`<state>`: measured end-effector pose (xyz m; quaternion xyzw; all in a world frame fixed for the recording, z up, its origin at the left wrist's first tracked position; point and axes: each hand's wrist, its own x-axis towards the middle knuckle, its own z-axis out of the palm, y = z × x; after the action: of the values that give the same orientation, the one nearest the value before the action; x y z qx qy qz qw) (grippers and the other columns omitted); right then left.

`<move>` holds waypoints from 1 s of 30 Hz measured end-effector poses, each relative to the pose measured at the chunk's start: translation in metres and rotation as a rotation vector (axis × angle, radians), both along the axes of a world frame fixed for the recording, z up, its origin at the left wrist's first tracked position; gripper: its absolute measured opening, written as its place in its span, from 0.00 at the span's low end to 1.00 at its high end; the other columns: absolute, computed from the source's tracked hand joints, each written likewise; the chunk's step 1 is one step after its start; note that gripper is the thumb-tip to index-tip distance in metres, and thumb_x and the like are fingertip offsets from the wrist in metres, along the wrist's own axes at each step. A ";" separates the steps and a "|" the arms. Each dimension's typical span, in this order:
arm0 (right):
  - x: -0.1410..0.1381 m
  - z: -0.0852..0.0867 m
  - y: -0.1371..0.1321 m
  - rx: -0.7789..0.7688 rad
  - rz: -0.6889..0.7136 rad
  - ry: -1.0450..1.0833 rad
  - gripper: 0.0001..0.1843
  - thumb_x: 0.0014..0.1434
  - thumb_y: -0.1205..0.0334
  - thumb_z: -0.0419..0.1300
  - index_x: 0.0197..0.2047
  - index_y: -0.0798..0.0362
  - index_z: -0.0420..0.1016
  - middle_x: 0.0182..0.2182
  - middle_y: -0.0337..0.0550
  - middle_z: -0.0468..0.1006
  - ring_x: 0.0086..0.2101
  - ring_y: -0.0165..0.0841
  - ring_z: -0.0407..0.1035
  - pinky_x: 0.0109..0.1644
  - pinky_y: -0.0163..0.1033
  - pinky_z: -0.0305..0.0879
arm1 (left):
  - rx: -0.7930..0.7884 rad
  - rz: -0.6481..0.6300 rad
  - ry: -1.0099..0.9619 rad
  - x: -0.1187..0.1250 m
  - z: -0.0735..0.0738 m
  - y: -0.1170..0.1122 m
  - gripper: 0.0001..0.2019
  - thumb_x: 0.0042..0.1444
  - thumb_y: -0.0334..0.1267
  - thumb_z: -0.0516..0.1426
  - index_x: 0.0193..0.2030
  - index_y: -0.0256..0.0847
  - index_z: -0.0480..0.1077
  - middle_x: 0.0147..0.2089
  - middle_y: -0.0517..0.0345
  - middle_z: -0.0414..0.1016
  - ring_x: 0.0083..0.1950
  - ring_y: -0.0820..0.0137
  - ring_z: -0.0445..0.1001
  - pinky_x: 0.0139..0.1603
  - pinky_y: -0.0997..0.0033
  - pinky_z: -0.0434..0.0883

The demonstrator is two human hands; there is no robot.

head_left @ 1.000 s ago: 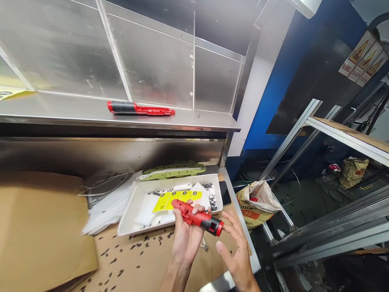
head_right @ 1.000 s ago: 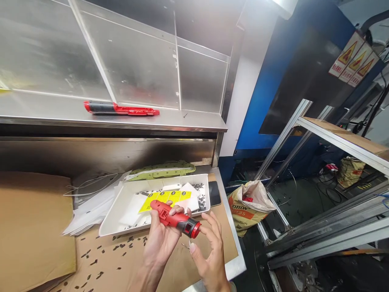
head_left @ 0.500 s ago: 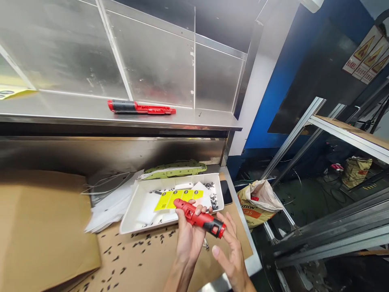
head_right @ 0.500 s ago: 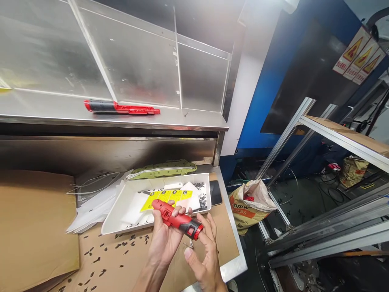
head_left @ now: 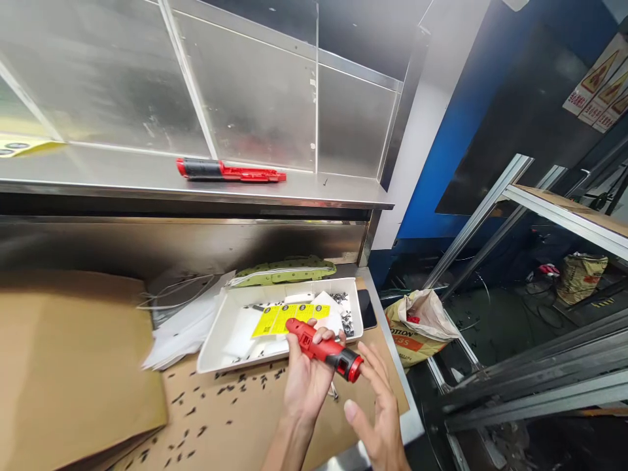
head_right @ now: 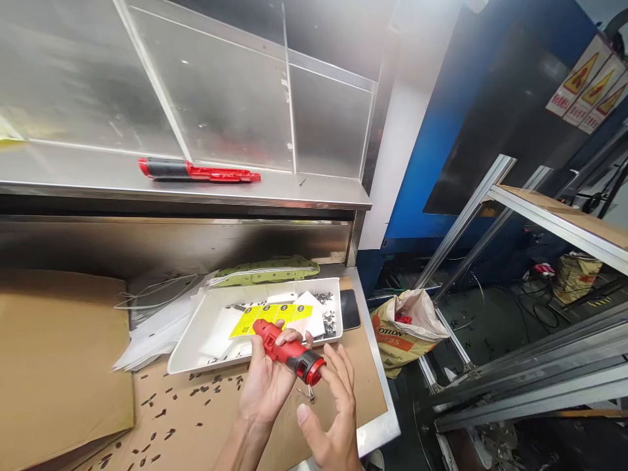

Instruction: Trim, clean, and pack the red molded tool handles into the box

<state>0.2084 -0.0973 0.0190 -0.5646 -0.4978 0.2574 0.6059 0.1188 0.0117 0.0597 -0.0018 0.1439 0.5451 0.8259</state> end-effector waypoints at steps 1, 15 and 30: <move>-0.003 -0.003 0.000 0.002 0.047 0.171 0.30 0.58 0.48 0.61 0.62 0.46 0.69 0.66 0.45 0.61 0.68 0.49 0.47 0.70 0.60 0.46 | 0.006 0.009 0.005 0.000 0.000 0.000 0.27 0.69 0.45 0.36 0.36 0.37 0.73 0.24 0.62 0.67 0.28 0.74 0.73 0.49 0.61 0.77; 0.006 -0.004 0.004 -0.055 0.100 -0.183 0.27 0.62 0.49 0.57 0.63 0.44 0.68 0.66 0.43 0.63 0.69 0.48 0.42 0.70 0.60 0.46 | -0.007 -0.013 0.081 0.007 -0.004 -0.007 0.27 0.69 0.48 0.38 0.37 0.38 0.75 0.23 0.62 0.67 0.28 0.73 0.72 0.46 0.62 0.78; 0.007 -0.005 0.006 0.096 -0.304 -0.576 0.10 0.58 0.68 0.61 0.40 0.47 0.81 0.55 0.45 0.77 0.61 0.46 0.63 0.56 0.55 0.71 | -0.054 -0.025 0.049 0.010 -0.008 -0.006 0.25 0.69 0.45 0.39 0.37 0.36 0.74 0.24 0.61 0.66 0.29 0.72 0.72 0.46 0.60 0.78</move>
<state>0.2151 -0.0910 0.0138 -0.6528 -0.5702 -0.0300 0.4978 0.1290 0.0061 0.0516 -0.0090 0.1790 0.5304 0.8286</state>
